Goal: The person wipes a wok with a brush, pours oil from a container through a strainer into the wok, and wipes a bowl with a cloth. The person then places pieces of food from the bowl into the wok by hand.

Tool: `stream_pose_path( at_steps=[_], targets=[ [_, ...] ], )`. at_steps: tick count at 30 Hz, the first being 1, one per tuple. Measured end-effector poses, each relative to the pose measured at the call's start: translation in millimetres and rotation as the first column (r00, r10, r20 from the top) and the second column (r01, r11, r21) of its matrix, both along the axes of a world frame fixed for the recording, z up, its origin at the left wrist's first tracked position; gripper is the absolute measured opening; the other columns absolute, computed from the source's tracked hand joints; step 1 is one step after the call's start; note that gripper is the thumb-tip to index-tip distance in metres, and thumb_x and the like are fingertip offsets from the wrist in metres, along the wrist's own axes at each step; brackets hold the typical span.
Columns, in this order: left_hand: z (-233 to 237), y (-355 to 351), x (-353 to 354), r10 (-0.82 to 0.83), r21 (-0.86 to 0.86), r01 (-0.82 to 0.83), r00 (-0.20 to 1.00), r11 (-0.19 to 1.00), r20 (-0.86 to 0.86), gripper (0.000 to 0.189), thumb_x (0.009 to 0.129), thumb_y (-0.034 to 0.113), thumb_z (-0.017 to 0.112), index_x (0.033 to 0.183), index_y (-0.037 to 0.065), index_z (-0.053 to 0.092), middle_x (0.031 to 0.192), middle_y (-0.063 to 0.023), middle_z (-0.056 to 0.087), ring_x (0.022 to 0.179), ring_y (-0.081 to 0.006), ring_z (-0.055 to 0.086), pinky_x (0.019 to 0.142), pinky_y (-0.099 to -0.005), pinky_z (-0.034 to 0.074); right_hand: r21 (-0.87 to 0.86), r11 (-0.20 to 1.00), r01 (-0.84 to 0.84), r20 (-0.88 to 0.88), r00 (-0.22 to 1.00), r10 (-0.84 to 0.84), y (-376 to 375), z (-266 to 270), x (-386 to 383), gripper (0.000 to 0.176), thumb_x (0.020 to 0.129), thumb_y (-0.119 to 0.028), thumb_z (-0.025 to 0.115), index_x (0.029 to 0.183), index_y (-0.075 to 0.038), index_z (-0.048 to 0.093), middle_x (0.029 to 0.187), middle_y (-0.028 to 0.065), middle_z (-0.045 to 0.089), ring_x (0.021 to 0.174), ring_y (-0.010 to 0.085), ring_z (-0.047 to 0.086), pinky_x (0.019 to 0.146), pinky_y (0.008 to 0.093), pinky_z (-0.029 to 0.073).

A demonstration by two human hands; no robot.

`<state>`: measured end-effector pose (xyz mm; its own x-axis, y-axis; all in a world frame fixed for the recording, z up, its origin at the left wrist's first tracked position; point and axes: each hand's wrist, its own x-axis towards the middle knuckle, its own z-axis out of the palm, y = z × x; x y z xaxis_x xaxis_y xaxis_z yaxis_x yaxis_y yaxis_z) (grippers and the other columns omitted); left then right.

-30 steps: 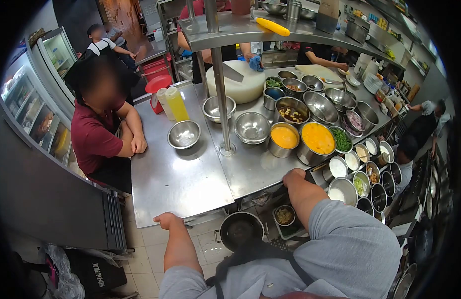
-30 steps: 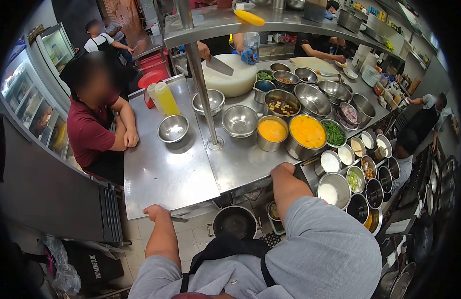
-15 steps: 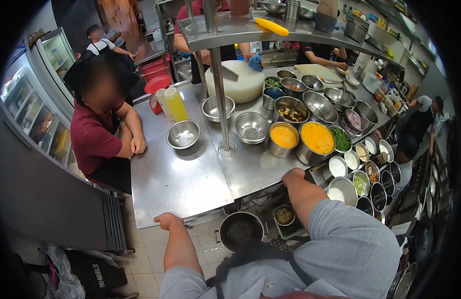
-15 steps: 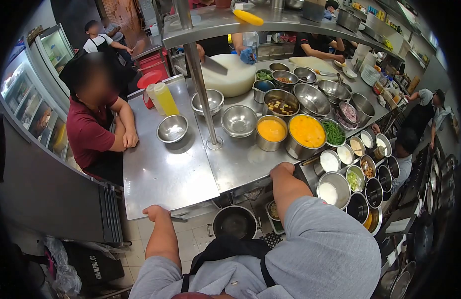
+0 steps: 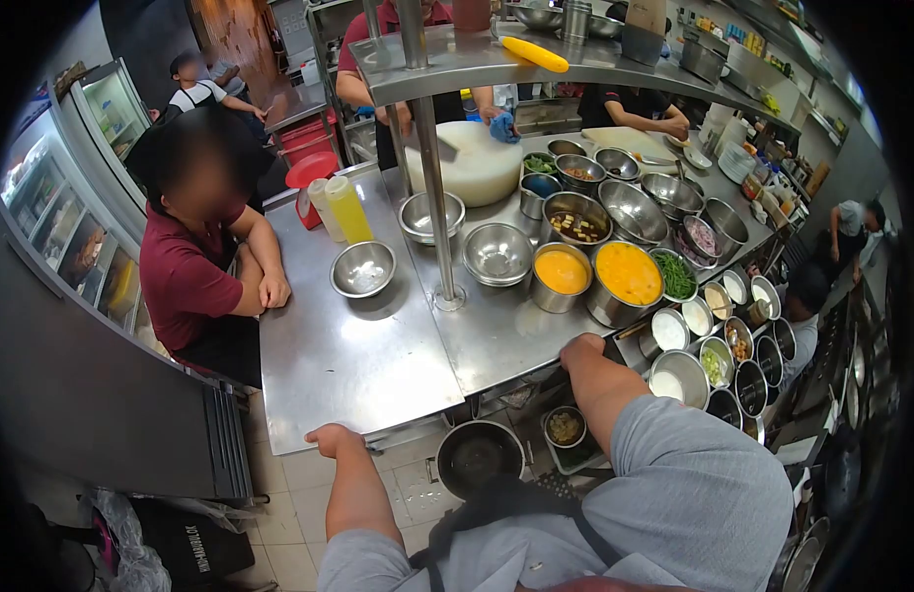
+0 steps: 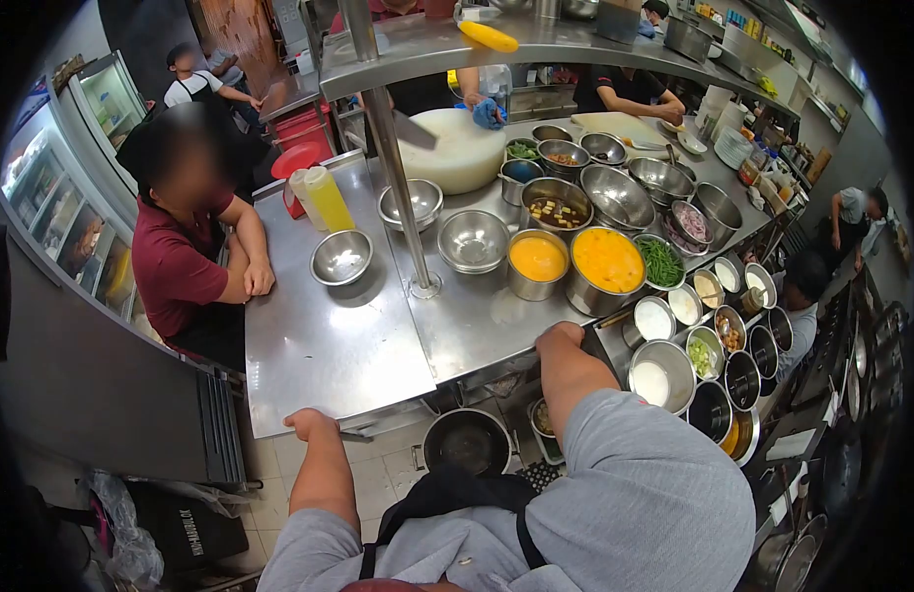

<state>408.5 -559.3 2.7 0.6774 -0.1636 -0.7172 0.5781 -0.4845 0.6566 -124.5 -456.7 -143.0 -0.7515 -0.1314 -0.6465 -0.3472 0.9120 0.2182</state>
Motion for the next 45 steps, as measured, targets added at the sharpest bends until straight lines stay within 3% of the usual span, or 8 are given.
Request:
stream_pose_path(
  at_steps=[9, 11, 14, 21, 23, 32, 35, 45],
  targets=[
    [8.8, 3.1, -4.3, -0.002, 0.014, 0.002, 1.000, 1.000, 0.015, 0.077, 0.095, 0.054, 0.021, 0.123, -0.013, 0.047, 0.130, -0.0236, 0.051, 0.117, -0.0407, 0.050, 0.100, -0.0426, 0.042, -0.065, 0.972, 0.226, -0.001, 0.974, -0.226, 1.0, 22.8, 13.7, 0.031, 0.083, -0.026, 0.057, 0.113, -0.023, 0.067, 0.117, -0.0034, 0.064, 0.107, 0.0129, 0.060, 0.086, 0.0253, 0.048],
    [2.7, 0.9, -1.1, -0.013, 0.020, 0.013, 1.000, 1.000, 0.024, 0.077, 0.095, 0.054, 0.022, 0.122, -0.013, 0.047, 0.130, -0.0237, 0.051, 0.117, -0.0410, 0.050, 0.100, -0.0427, 0.042, -0.226, 0.734, 0.640, 0.164, 0.768, -0.619, 2.1, 47.4, 25.0, 0.032, 0.084, -0.025, 0.057, 0.115, -0.023, 0.065, 0.120, -0.0029, 0.062, 0.110, 0.0129, 0.059, 0.088, 0.0258, 0.047],
    [-2.0, -0.4, 0.7, -0.015, 0.024, 0.014, 1.000, 1.000, 0.023, 0.077, 0.095, 0.055, 0.022, 0.122, -0.013, 0.047, 0.130, -0.0238, 0.051, 0.117, -0.0415, 0.050, 0.099, -0.0431, 0.042, -0.076, 0.982, 0.174, 0.038, 0.984, -0.171, 1.0, 16.8, 8.5, 0.033, 0.085, -0.026, 0.057, 0.117, -0.024, 0.065, 0.122, -0.0031, 0.062, 0.112, 0.0136, 0.058, 0.089, 0.0269, 0.047],
    [9.9, 2.8, -4.1, -0.013, 0.026, 0.013, 1.000, 1.000, 0.023, 0.077, 0.095, 0.054, 0.021, 0.123, -0.013, 0.047, 0.130, -0.0239, 0.051, 0.117, -0.0412, 0.050, 0.099, -0.0429, 0.043, -0.073, 0.991, 0.108, 0.076, 0.992, -0.102, 6.6, 57.3, 26.7, 0.035, 0.083, -0.025, 0.060, 0.118, -0.025, 0.064, 0.124, -0.0047, 0.061, 0.113, 0.0144, 0.058, 0.090, 0.0290, 0.047],
    [6.6, 1.6, -3.1, -0.007, 0.019, 0.006, 0.999, 1.000, 0.033, 0.077, 0.095, 0.054, 0.021, 0.123, -0.013, 0.047, 0.130, -0.0239, 0.051, 0.117, -0.0411, 0.050, 0.099, -0.0428, 0.043, 0.146, 0.894, -0.424, 0.096, 0.905, 0.414, 9.4, 111.0, 51.6, 0.036, 0.082, -0.025, 0.062, 0.118, -0.025, 0.064, 0.124, -0.0049, 0.061, 0.114, 0.0148, 0.057, 0.090, 0.0302, 0.047],
    [6.0, 2.9, -1.5, -0.045, 0.032, 0.044, 0.998, 0.998, 0.033, 0.076, 0.095, 0.054, 0.021, 0.123, -0.013, 0.047, 0.131, -0.0239, 0.050, 0.118, -0.0403, 0.050, 0.101, -0.0427, 0.041, -0.103, 0.956, 0.275, 0.105, 0.959, -0.264, 2.0, 5.8, 0.8, 0.036, 0.082, -0.027, 0.063, 0.118, -0.026, 0.065, 0.124, -0.0058, 0.061, 0.114, 0.0133, 0.057, 0.089, 0.0287, 0.048],
    [-1.6, -0.4, 1.5, -0.014, 0.006, 0.014, 1.000, 1.000, 0.008, 0.077, 0.095, 0.054, 0.021, 0.123, -0.013, 0.047, 0.131, -0.0239, 0.050, 0.118, -0.0401, 0.050, 0.101, -0.0425, 0.041, -0.012, 1.000, 0.025, 0.054, 0.998, -0.024, 2.2, 7.3, 2.2, 0.035, 0.083, -0.027, 0.062, 0.117, -0.026, 0.065, 0.123, -0.0065, 0.061, 0.113, 0.0123, 0.057, 0.089, 0.0271, 0.048],
    [-1.6, -0.2, 1.3, 0.000, -0.001, 0.000, 1.000, 1.000, -0.003, 0.078, 0.095, 0.054, 0.021, 0.122, -0.013, 0.047, 0.130, -0.0239, 0.051, 0.117, -0.0404, 0.050, 0.100, -0.0420, 0.042, -0.132, 0.957, 0.258, 0.115, 0.963, -0.244, 2.5, 14.3, 4.2, 0.034, 0.084, -0.025, 0.059, 0.117, -0.026, 0.065, 0.123, -0.0065, 0.061, 0.111, 0.0114, 0.059, 0.088, 0.0268, 0.048]
  ],
)
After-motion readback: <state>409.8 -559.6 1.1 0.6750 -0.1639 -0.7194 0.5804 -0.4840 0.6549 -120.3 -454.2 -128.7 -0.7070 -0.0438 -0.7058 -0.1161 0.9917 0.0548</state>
